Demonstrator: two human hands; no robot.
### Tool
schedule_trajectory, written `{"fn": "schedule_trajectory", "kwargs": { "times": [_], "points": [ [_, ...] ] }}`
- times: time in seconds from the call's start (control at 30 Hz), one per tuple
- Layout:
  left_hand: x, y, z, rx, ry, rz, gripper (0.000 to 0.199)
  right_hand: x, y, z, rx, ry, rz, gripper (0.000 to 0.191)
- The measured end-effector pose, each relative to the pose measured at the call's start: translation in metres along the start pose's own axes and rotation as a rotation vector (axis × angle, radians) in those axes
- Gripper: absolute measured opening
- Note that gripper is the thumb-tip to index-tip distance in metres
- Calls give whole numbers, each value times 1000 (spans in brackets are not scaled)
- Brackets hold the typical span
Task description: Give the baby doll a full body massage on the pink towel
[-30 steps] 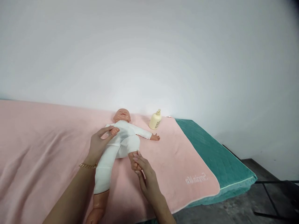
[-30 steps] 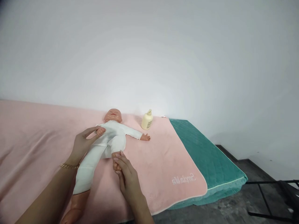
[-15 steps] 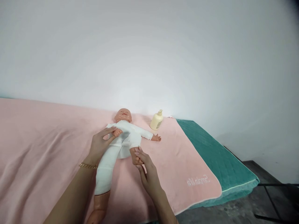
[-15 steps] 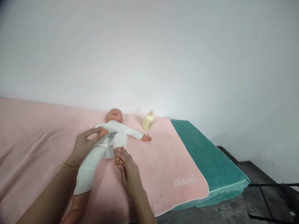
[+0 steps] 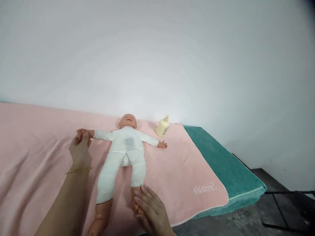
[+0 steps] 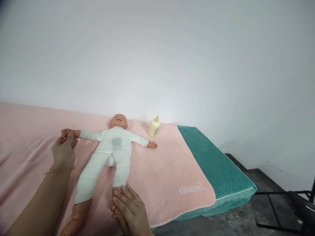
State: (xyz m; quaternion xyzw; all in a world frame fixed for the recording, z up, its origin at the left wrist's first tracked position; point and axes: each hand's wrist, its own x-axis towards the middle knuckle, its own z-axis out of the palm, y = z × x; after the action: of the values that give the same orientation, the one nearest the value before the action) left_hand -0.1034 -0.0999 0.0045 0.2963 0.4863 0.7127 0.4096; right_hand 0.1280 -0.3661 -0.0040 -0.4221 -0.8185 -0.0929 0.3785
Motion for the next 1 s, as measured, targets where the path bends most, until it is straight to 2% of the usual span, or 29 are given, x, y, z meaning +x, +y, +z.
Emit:
{"fn": "schedule_trajectory", "kwargs": {
  "times": [0.07,0.17,0.43,0.5,0.63,0.77,0.9,1.0],
  "points": [
    [7,-8,-7,-108,-15,-104,23,-7,-1,9,-31,48,-15,47],
    [13,-15,-13,-164,-7,-154,18,-15,-1,20,-48,108,-11,46],
    [7,-11,-7,-151,32,-114,25,-18,-2,27,-58,138,2,40],
    [5,-7,-4,-95,49,-52,30,-16,-2,26,-53,156,12,38],
    [-3,5,5,101,22,159,41,-7,0,19,-26,146,28,37],
    [-18,15,13,225,-66,318,39,13,9,10,-6,81,29,43],
    [-29,19,15,358,-144,479,32,40,24,8,18,103,67,50],
    [-34,19,16,435,-253,557,31,60,36,13,73,126,99,52]
  ]
}}
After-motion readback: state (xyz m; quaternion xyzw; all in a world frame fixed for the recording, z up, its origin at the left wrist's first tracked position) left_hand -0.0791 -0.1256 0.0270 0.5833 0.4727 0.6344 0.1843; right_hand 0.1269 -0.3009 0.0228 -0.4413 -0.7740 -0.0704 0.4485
